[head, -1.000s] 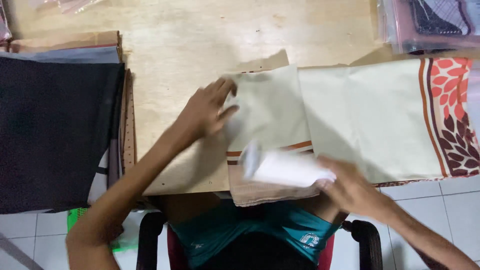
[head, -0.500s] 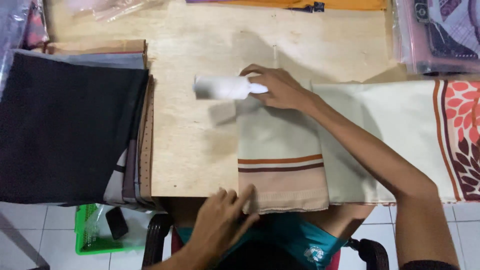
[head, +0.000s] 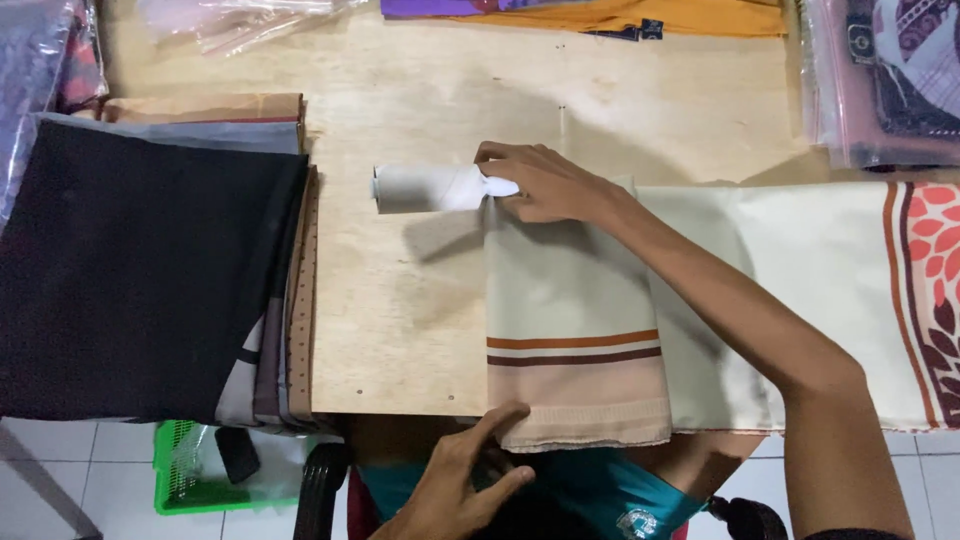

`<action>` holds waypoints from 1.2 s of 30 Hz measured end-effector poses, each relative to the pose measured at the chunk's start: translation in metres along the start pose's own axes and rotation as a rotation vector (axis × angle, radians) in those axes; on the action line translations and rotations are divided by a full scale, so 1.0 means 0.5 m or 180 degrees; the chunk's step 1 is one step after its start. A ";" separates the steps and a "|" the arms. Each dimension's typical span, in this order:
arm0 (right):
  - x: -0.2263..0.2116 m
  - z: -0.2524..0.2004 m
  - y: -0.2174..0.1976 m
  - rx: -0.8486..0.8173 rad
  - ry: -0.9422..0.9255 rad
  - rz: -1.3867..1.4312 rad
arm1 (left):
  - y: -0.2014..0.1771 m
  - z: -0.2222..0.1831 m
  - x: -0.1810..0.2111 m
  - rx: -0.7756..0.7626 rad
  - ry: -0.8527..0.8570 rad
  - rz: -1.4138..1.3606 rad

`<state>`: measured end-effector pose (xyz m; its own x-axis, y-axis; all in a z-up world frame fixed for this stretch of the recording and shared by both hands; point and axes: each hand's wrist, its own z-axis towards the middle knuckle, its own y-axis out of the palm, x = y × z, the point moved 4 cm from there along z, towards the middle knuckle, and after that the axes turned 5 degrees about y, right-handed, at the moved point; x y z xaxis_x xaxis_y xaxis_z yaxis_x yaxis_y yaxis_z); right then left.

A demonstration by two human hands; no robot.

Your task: Using a lint roller to remove lint and debris from a piece of patterned fabric, including folding and unfolding the fabric to clean all sides.

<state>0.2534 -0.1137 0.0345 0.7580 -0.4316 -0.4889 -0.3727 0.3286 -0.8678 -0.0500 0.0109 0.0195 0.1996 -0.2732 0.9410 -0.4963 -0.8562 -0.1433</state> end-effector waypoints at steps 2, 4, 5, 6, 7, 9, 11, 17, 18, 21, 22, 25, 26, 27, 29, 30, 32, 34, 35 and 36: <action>0.003 0.006 -0.001 -0.0066 0.0035 0.0032 | 0.008 -0.005 -0.012 0.0266 0.0076 -0.0122; -0.001 0.010 -0.003 -0.0146 0.0070 0.0058 | 0.015 -0.009 -0.024 0.0535 0.0157 -0.0258; -0.004 0.015 -0.006 -0.0186 0.0169 0.0095 | 0.012 -0.008 -0.024 0.0756 0.0409 -0.0169; -0.008 0.020 -0.009 -0.0225 0.0267 0.0131 | 0.010 -0.010 -0.025 0.0977 0.0660 -0.0079; -0.009 0.026 -0.007 -0.0236 0.0267 0.0135 | 0.009 -0.011 -0.026 0.0981 0.0654 -0.0088; -0.018 0.038 -0.006 -0.0193 0.0065 0.0181 | 0.003 -0.017 -0.020 0.1174 0.0835 0.0217; -0.038 0.055 -0.007 -0.0230 0.0110 0.0230 | -0.005 -0.023 -0.016 0.1382 0.1089 0.0345; -0.086 0.122 -0.014 -0.0018 0.0147 0.0454 | -0.086 -0.065 0.033 0.2213 0.1685 0.0880; -0.093 0.137 -0.017 0.0160 0.0032 0.0561 | -0.106 -0.075 0.033 0.2404 0.1508 0.0959; -0.117 0.191 -0.006 0.0320 -0.0275 0.0814 | -0.156 -0.120 -0.011 0.2779 0.0740 0.1068; -0.118 0.216 0.010 0.0333 -0.0280 0.0830 | -0.166 -0.125 -0.014 0.2777 0.0733 0.1088; -0.125 0.290 0.062 0.0545 -0.0543 0.0591 | -0.197 -0.148 -0.025 0.3115 0.0325 0.1346; -0.116 0.314 0.088 0.0531 -0.0421 0.0341 | -0.203 -0.149 -0.026 0.3053 0.0250 0.1417; -0.106 0.339 0.112 0.0515 -0.0301 0.0081 | -0.209 -0.148 -0.027 0.2994 0.0183 0.1481; -0.113 0.333 0.116 0.0699 -0.0411 -0.0065 | -0.225 -0.153 -0.050 0.2760 0.0100 0.1647; -0.115 0.327 0.115 0.0885 -0.0502 -0.0209 | -0.230 -0.152 -0.063 0.2504 0.0019 0.1808; -0.135 0.273 0.067 0.1021 -0.0555 0.0080 | -0.241 -0.156 -0.085 0.2334 -0.0313 0.2307; -0.143 0.209 0.018 0.1153 -0.0597 0.0365 | -0.251 -0.155 -0.084 0.2138 -0.0644 0.2793; -0.135 0.173 -0.003 0.1110 -0.0316 0.0299 | -0.255 -0.154 -0.061 0.2347 -0.0359 0.2877; -0.127 0.136 -0.023 0.1065 -0.0035 0.0233 | -0.257 -0.154 -0.039 0.2555 -0.0072 0.2955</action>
<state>0.2460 -0.0331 0.0816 0.7422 -0.3883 -0.5463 -0.2313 0.6165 -0.7526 -0.0550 0.1601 0.0429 0.0661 -0.9239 0.3769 0.2015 -0.3576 -0.9119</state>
